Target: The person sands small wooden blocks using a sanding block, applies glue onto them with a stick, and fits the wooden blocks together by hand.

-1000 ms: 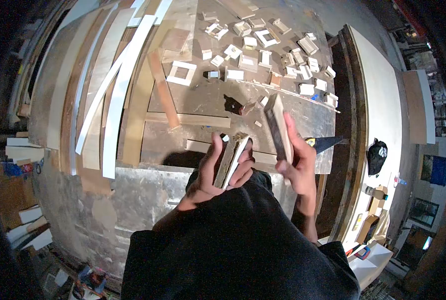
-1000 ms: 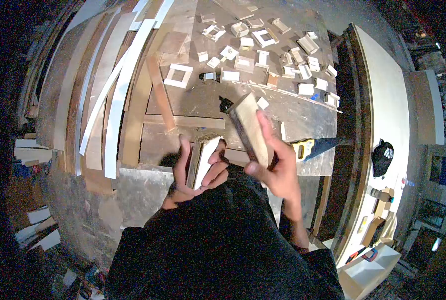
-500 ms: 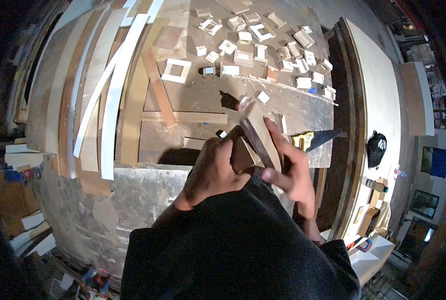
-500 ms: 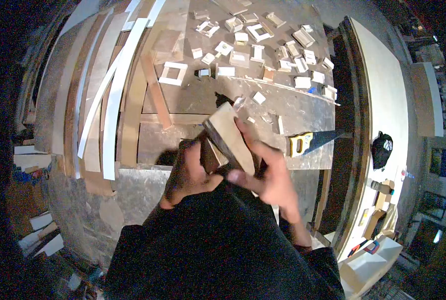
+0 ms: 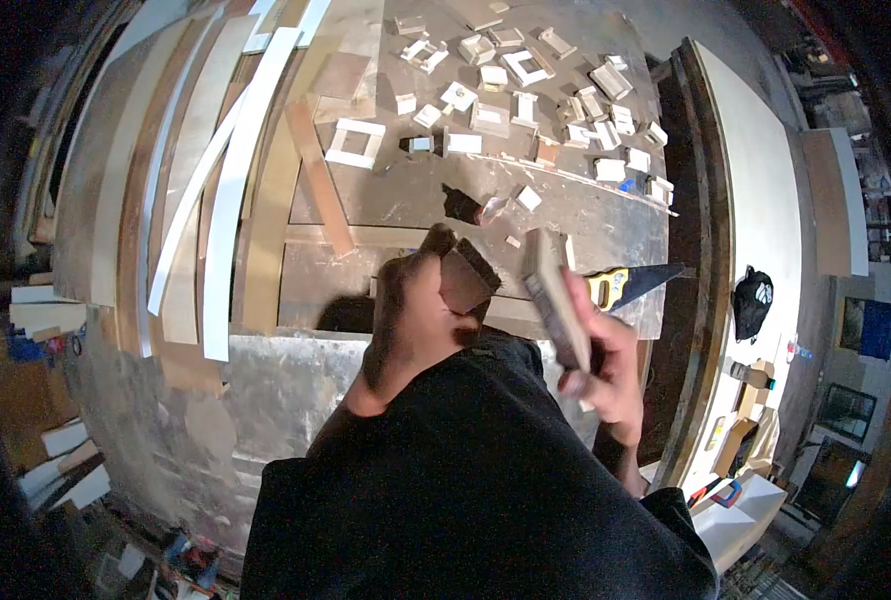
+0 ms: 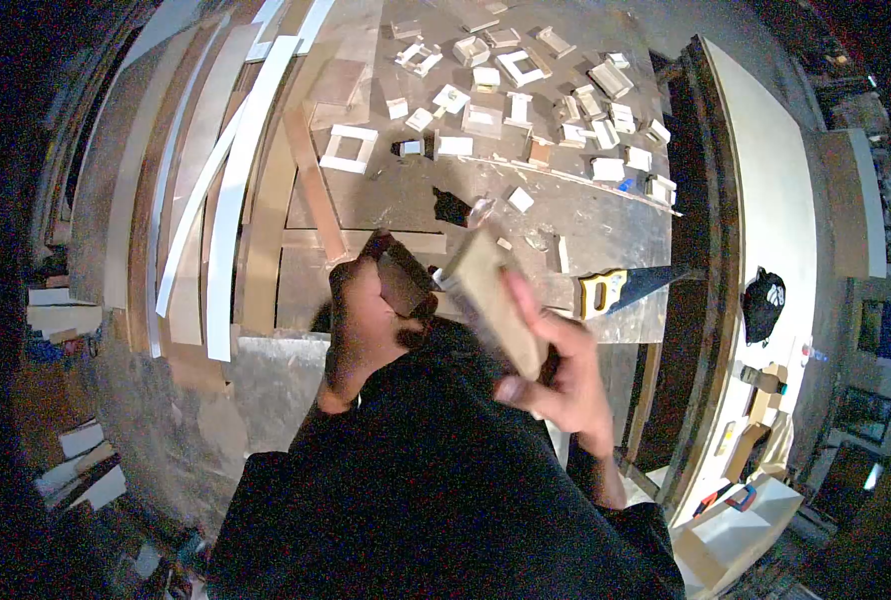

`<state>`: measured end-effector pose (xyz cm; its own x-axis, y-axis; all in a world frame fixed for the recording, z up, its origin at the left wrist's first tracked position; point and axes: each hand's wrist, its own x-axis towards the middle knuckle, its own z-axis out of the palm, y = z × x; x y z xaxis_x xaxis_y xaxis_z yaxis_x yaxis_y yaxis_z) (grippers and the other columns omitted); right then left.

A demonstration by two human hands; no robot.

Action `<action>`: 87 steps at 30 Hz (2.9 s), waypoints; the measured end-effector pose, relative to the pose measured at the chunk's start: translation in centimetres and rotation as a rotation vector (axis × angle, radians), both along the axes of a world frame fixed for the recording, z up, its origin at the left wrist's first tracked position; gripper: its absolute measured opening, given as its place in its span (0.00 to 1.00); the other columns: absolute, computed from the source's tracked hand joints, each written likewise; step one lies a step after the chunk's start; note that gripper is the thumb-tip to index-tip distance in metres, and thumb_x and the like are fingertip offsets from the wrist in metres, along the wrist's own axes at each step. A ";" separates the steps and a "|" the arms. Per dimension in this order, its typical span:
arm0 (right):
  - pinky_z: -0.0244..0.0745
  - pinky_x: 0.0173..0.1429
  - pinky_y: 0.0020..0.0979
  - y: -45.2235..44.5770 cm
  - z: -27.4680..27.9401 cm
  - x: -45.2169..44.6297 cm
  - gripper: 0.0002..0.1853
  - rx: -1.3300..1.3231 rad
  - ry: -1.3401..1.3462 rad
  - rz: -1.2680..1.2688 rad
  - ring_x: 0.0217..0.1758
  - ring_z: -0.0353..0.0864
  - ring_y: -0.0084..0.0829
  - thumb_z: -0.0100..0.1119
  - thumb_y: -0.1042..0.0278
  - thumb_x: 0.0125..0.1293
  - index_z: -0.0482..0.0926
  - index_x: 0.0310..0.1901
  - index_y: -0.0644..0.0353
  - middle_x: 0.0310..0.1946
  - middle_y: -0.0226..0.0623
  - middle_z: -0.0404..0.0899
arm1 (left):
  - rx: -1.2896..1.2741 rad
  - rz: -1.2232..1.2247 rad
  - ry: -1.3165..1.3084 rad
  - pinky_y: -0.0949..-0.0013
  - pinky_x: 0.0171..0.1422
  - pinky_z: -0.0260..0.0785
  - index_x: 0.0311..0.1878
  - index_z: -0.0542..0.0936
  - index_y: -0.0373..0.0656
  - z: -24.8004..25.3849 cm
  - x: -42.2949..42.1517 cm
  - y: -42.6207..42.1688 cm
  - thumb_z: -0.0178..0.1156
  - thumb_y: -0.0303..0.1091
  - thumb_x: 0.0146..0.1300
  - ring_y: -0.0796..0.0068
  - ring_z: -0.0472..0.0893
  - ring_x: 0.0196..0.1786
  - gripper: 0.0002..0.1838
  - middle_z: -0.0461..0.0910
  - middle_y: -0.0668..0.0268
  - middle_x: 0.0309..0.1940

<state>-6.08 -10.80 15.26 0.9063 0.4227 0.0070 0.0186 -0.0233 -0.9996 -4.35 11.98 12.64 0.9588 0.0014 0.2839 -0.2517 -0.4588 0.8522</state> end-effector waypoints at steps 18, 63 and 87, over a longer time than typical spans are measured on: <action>0.50 0.77 0.36 2.0 -2.6 3.1 0.43 -0.342 0.132 0.043 0.76 0.61 0.35 0.71 0.65 0.54 0.63 0.70 0.71 0.74 0.49 0.61 | -0.245 0.152 -0.029 0.65 0.42 0.76 0.47 0.75 0.37 0.0 1.8 1.0 0.66 0.25 0.48 0.63 0.87 0.36 0.20 0.84 0.55 0.32; 0.66 0.41 0.25 1.4 -0.9 2.7 0.40 0.003 0.394 0.093 0.39 0.71 0.21 0.67 0.53 0.58 0.68 0.69 0.65 0.41 0.31 0.77 | -0.107 0.048 0.234 0.69 0.48 0.74 0.48 0.79 0.35 -1.5 0.8 -1.9 0.75 0.28 0.41 0.67 0.84 0.43 0.26 0.84 0.57 0.39; 0.49 0.78 0.40 4.0 2.9 4.4 0.43 -0.289 0.048 0.100 0.76 0.61 0.43 0.76 0.71 0.48 0.68 0.66 0.72 0.72 0.56 0.62 | 0.086 0.010 -0.137 0.60 0.34 0.72 0.37 0.76 0.37 -1.2 1.0 0.9 0.70 0.29 0.41 0.49 0.82 0.30 0.18 0.80 0.55 0.25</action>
<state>-1.68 -6.75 18.14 0.8563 0.4883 -0.1682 -0.0116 -0.3074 -0.9515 -3.31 12.90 11.46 0.9113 -0.0189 0.4113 -0.3576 -0.5316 0.7678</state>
